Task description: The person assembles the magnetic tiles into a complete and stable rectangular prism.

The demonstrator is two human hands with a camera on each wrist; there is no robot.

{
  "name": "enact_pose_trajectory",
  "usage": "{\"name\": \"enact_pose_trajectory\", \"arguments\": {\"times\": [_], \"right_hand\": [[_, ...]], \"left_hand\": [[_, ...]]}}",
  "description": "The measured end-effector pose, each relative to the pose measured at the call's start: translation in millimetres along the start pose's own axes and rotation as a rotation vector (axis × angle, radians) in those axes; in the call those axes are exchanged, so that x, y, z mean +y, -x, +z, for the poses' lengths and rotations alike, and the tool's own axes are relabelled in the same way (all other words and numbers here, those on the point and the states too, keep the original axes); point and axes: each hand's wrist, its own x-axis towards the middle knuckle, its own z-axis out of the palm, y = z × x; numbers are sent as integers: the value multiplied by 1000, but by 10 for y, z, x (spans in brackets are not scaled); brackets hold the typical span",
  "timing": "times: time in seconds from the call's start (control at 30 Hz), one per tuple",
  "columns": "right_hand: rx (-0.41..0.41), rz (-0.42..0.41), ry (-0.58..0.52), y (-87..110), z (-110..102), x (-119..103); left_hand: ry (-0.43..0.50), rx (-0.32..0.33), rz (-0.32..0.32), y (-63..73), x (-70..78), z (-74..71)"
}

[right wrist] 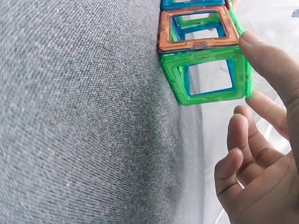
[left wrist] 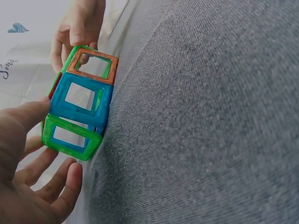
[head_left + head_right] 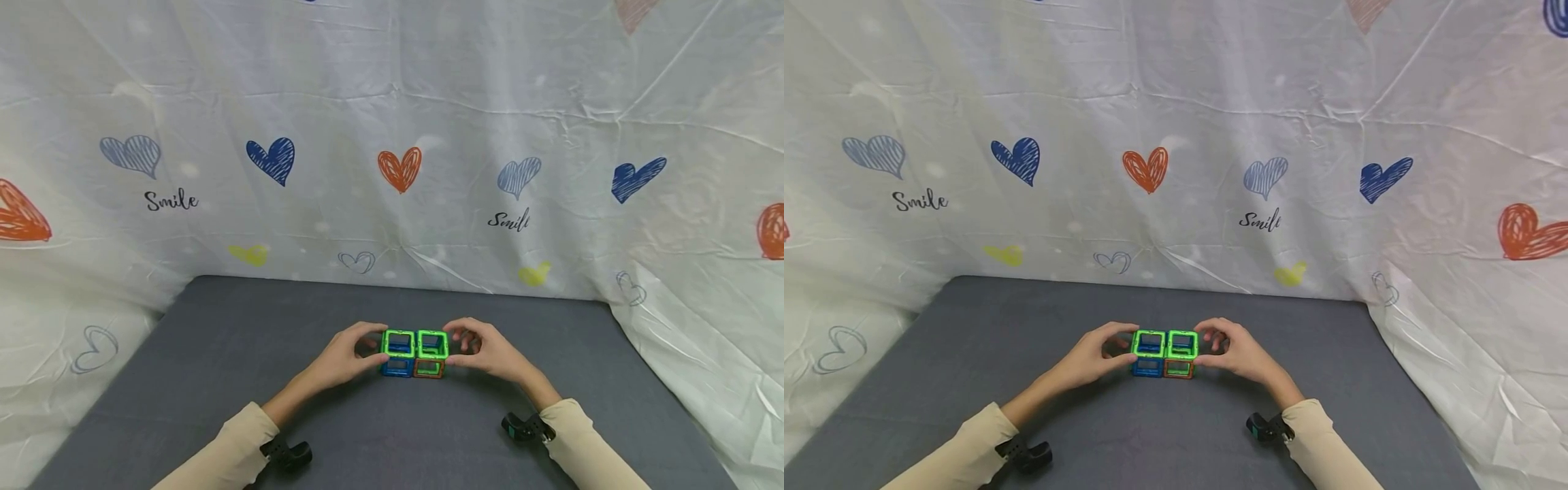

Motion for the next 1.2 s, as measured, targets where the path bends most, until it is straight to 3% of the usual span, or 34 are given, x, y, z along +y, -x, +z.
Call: {"name": "enact_pose_trajectory", "arguments": {"times": [0.17, 0.67, 0.93, 1.2], "right_hand": [[-10, -17, -14, -6, -9, 75], [-29, -15, -46, -34, -12, 33], [-37, 23, -86, -39, -6, -78], [-49, 7, -71, -53, -7, 7]], "left_hand": [[27, -4, -11, -1, -4, 2], [45, -13, 32, -2, -27, -2], [59, -4, 6, -4, -21, 6], [76, -2, -2, -7, -18, 8]]}}
